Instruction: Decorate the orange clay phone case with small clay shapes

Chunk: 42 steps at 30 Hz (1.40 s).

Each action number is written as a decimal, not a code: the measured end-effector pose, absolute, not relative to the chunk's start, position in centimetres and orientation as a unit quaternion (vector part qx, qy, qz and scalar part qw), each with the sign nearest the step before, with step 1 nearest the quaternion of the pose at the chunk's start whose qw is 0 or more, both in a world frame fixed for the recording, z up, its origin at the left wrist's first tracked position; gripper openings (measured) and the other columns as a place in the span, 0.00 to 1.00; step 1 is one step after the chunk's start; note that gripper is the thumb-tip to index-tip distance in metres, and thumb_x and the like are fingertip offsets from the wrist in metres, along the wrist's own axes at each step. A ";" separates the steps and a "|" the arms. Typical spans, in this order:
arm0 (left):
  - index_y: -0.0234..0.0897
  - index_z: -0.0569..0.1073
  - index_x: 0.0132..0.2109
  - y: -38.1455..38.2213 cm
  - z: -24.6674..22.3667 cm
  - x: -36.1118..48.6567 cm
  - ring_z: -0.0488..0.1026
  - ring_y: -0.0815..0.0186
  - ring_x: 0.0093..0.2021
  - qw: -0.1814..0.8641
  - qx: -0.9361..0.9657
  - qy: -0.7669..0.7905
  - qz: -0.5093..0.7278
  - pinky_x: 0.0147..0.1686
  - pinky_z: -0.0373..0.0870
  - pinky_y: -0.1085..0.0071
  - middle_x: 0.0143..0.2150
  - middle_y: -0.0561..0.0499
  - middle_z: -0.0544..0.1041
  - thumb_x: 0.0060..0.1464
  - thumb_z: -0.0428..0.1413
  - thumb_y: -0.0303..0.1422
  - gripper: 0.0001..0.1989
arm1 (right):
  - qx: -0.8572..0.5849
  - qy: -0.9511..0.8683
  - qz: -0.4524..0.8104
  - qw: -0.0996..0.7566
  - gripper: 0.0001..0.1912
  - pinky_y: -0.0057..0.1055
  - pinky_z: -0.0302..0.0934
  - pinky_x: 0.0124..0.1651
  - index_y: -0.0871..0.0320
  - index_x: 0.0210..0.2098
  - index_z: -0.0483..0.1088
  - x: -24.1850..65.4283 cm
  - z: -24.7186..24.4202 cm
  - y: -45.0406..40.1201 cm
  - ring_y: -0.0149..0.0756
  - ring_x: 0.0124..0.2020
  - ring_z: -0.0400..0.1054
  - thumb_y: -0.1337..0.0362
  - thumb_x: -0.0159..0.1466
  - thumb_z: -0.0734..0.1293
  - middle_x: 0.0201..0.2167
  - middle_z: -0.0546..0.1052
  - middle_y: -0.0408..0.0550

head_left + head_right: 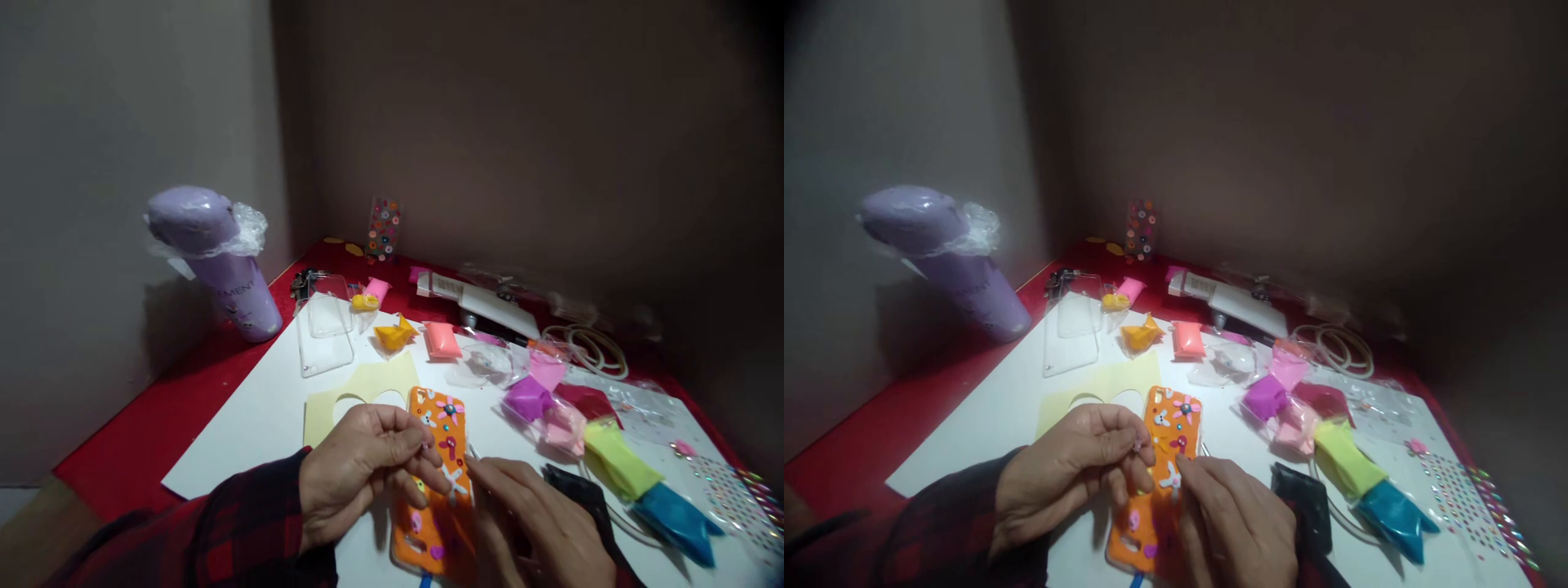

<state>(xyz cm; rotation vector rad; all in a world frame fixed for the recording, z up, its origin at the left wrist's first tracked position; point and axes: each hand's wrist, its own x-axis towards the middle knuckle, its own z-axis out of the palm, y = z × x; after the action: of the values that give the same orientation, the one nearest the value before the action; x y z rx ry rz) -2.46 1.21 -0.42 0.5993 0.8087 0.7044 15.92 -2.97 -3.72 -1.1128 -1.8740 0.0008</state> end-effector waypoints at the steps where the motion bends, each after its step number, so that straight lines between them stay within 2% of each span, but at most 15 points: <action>1: 0.27 0.70 0.31 1.1 -0.5 -2.4 0.71 0.73 0.20 0.821 0.282 0.375 0.324 0.20 0.66 0.81 0.25 0.45 0.75 0.53 0.56 0.31 0.09 | -0.446 -0.775 0.002 0.447 0.11 0.26 0.67 0.28 0.60 0.39 0.72 15.7 -3.4 -3.0 0.32 0.28 0.72 0.72 0.59 0.61 0.29 0.76 0.50; 6: 0.29 0.68 0.27 0.7 -1.0 -2.1 0.59 0.78 0.10 0.837 0.292 0.369 0.280 0.10 0.54 0.84 0.13 0.53 0.67 0.53 0.55 0.37 0.14 | -0.442 -0.779 0.038 0.442 0.09 0.26 0.66 0.25 0.60 0.38 0.72 15.1 -2.3 -3.2 0.32 0.26 0.72 0.71 0.60 0.62 0.28 0.76 0.50; 12: 0.31 0.67 0.28 0.1 -1.3 -1.7 0.58 0.77 0.09 0.822 0.338 0.387 0.245 0.09 0.51 0.83 0.12 0.55 0.67 0.49 0.57 0.42 0.16 | -0.442 -0.787 0.048 0.428 0.09 0.28 0.66 0.27 0.61 0.39 0.71 15.0 -3.1 -3.4 0.34 0.28 0.71 0.70 0.61 0.62 0.29 0.76 0.52; 17: 0.32 0.66 0.27 -0.1 -1.6 -1.5 0.59 0.76 0.08 0.819 0.361 0.384 0.228 0.08 0.51 0.82 0.11 0.55 0.67 0.50 0.56 0.44 0.17 | -0.414 -0.791 0.114 0.436 0.08 0.26 0.64 0.27 0.59 0.38 0.70 15.1 -3.0 -3.4 0.31 0.27 0.69 0.72 0.61 0.61 0.28 0.75 0.49; 22: 0.32 0.67 0.27 0.0 -1.6 -1.4 0.60 0.76 0.09 0.819 0.372 0.381 0.215 0.08 0.52 0.83 0.12 0.55 0.67 0.51 0.55 0.46 0.19 | -0.407 -0.782 0.181 0.436 0.12 0.24 0.65 0.29 0.57 0.42 0.69 15.3 -2.9 -3.6 0.31 0.30 0.70 0.74 0.61 0.60 0.29 0.74 0.48; 28: 0.31 0.67 0.28 -0.1 -1.4 -1.5 0.59 0.76 0.09 0.812 0.381 0.387 0.214 0.08 0.52 0.82 0.12 0.55 0.67 0.51 0.55 0.44 0.17 | -0.426 -0.761 0.212 0.442 0.10 0.25 0.62 0.27 0.56 0.38 0.68 15.3 -3.3 -3.9 0.29 0.27 0.69 0.74 0.61 0.61 0.27 0.74 0.45; 35: 0.33 0.66 0.32 -0.4 -0.6 -1.2 0.57 0.77 0.08 0.784 0.397 0.441 0.181 0.08 0.53 0.84 0.11 0.59 0.65 0.50 0.55 0.33 0.07 | -0.433 -0.748 0.231 0.446 0.07 0.24 0.61 0.25 0.57 0.34 0.68 15.0 -3.1 -4.0 0.28 0.24 0.67 0.74 0.60 0.62 0.24 0.72 0.43; 38: 0.34 0.65 0.32 -0.6 -0.6 -1.1 0.57 0.77 0.08 0.781 0.403 0.443 0.175 0.08 0.52 0.84 0.11 0.60 0.64 0.50 0.54 0.33 0.06 | -0.445 -0.734 0.217 0.464 0.07 0.23 0.60 0.24 0.57 0.31 0.68 14.6 -2.9 -4.1 0.27 0.23 0.67 0.73 0.60 0.61 0.22 0.72 0.43; 42: 0.34 0.65 0.31 -0.6 -0.7 -1.0 0.57 0.76 0.08 0.771 0.407 0.457 0.178 0.08 0.52 0.83 0.10 0.59 0.64 0.50 0.54 0.33 0.06 | -0.481 -0.732 0.182 0.447 0.06 0.24 0.60 0.25 0.55 0.30 0.68 14.7 -3.2 -4.5 0.28 0.23 0.68 0.70 0.61 0.61 0.23 0.73 0.41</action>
<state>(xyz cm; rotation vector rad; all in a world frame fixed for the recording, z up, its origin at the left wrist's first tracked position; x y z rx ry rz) -1.01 -0.59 -0.67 0.8821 0.9913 0.3862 14.72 -4.45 -3.16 -1.1900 -1.8138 0.4513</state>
